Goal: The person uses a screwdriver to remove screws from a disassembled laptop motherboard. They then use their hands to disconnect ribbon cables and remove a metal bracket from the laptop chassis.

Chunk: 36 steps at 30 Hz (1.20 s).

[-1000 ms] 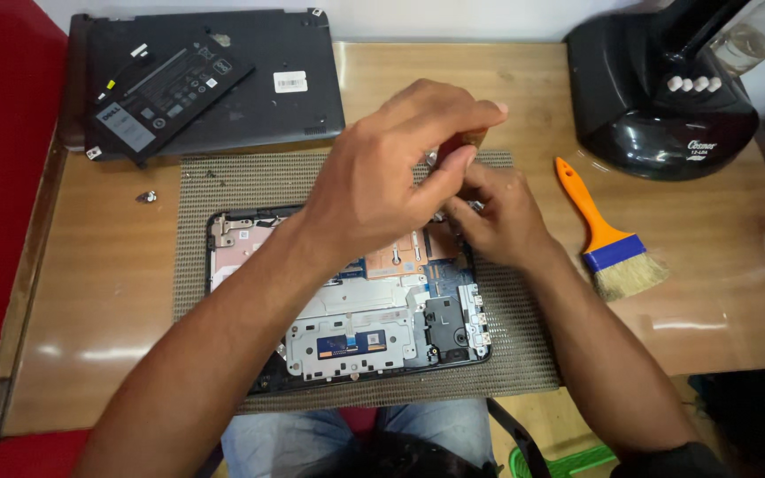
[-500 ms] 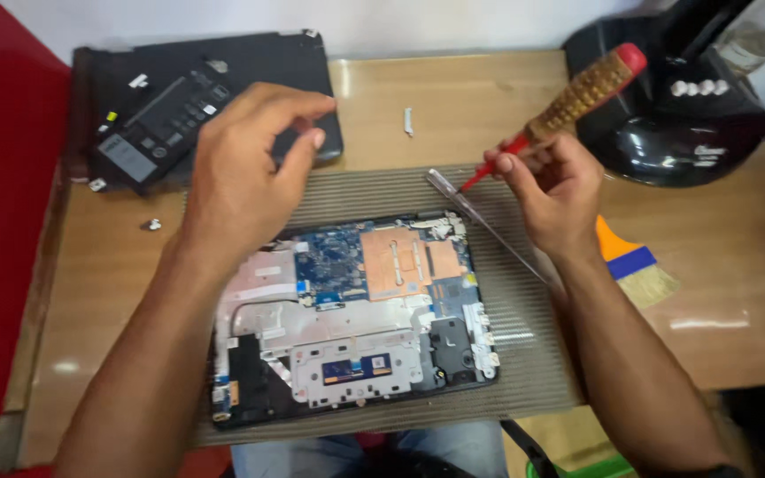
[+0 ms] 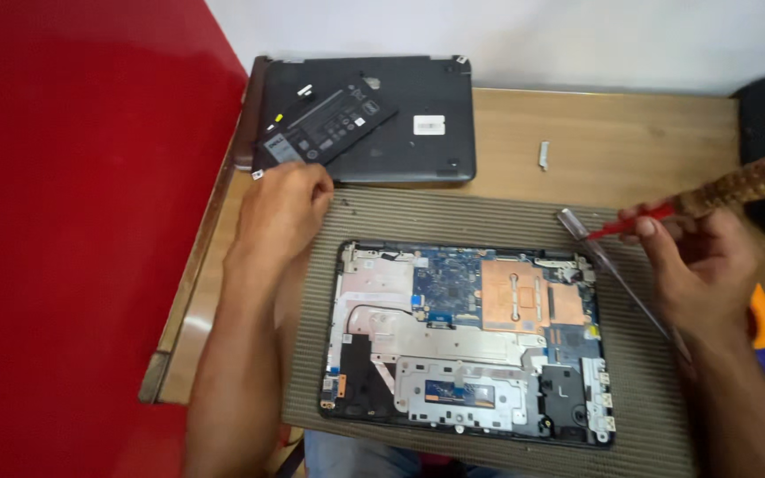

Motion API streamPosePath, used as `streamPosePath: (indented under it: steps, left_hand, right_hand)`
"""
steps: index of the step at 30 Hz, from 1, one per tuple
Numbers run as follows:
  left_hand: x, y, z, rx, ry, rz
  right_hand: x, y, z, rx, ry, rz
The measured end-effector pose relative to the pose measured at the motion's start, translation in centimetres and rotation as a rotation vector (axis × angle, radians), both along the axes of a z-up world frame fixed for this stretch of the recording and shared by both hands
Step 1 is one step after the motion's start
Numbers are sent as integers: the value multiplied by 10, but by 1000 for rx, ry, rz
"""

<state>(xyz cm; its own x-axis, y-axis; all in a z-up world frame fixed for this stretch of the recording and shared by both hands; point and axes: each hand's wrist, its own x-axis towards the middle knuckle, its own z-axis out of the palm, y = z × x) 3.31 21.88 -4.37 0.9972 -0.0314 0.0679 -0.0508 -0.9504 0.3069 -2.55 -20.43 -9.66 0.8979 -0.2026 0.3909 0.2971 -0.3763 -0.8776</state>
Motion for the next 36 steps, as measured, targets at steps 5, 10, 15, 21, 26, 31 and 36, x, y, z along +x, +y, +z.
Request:
streamPosePath:
  steps: [5,10,15,21,26,31,36]
  left_hand:
    - [2,4,-17,184,20,-53]
    - [5,8,-39,212,5,-71]
    - [9,23,-63,153,-195,-135]
    - [1,8,-50,344,-128,-143]
    - [2,9,-58,373,-135,-144]
    - [6,13,-74,486,-201,-167]
    - [-1,-12,-34,173,98,-31]
  right_hand:
    - [-3,1,4,-85,-48,67]
    - [4,-21,-25,-94,-30,-73]
    - [18,-8,-17,-127,-356,47]
    - [0,-1,15,89,-112,107]
    - [-3,0,24,81,-149,124]
    - [-5,3,30,60,-168,139]
    - [-5,2,27,84,-177,154]
